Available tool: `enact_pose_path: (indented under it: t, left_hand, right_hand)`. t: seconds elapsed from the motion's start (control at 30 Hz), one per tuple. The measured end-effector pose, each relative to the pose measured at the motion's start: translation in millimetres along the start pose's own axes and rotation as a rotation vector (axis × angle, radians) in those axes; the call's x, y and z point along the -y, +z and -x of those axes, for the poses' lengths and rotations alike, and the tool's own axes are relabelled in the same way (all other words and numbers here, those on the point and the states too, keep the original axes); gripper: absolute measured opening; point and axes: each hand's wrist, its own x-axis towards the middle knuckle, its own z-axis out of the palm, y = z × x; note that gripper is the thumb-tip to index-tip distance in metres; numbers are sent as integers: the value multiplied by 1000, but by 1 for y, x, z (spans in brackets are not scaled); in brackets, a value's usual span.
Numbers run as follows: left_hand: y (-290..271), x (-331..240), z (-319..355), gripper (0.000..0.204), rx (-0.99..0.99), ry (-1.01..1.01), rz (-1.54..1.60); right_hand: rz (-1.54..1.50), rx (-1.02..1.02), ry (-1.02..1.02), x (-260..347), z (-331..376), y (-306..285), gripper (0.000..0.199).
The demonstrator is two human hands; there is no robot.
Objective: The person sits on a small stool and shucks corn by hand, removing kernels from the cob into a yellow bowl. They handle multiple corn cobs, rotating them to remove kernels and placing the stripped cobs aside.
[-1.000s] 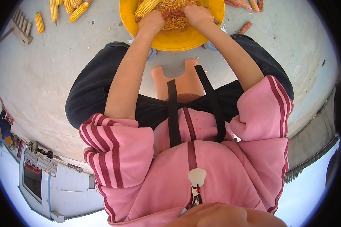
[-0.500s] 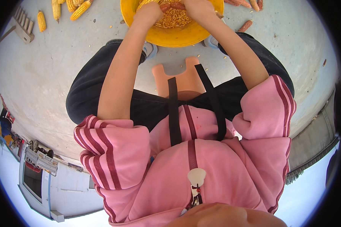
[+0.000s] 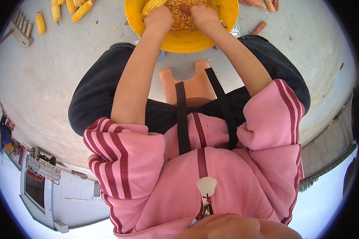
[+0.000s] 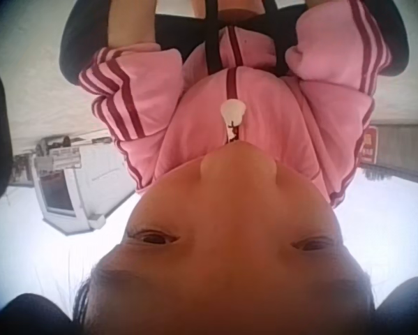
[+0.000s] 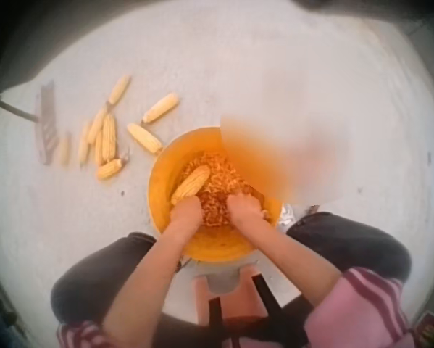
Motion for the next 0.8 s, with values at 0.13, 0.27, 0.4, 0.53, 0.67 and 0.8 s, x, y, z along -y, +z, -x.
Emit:
enact_pose_path:
  t: [0.13,0.27,0.4,0.53,0.67,0.8]
  left_hand:
    - [-2,5,-3,30,28,17,-4]
    - [0,14,-6,30,21,42,32]
    - [-2,17,-7,30,29,51,41]
    - [-1,17,-10,29,18,55,33]
    - [-3,18,-10,23,-39,95,52]
    - [-2,32,-17,21,20,77,87]
  right_hand:
    - [-42,20,2,-12,-15,13,23]
    - [67,-9,-19,-17,-10,8,22]
    - [-22,44,-36,-16,-2,-16,22]
    - [-26,-12,3,-18,-2,-18,24]
    - [-40,-16,28,-18,-2,-25,25]
    - [-78,82,36,-10,2,-45,24]
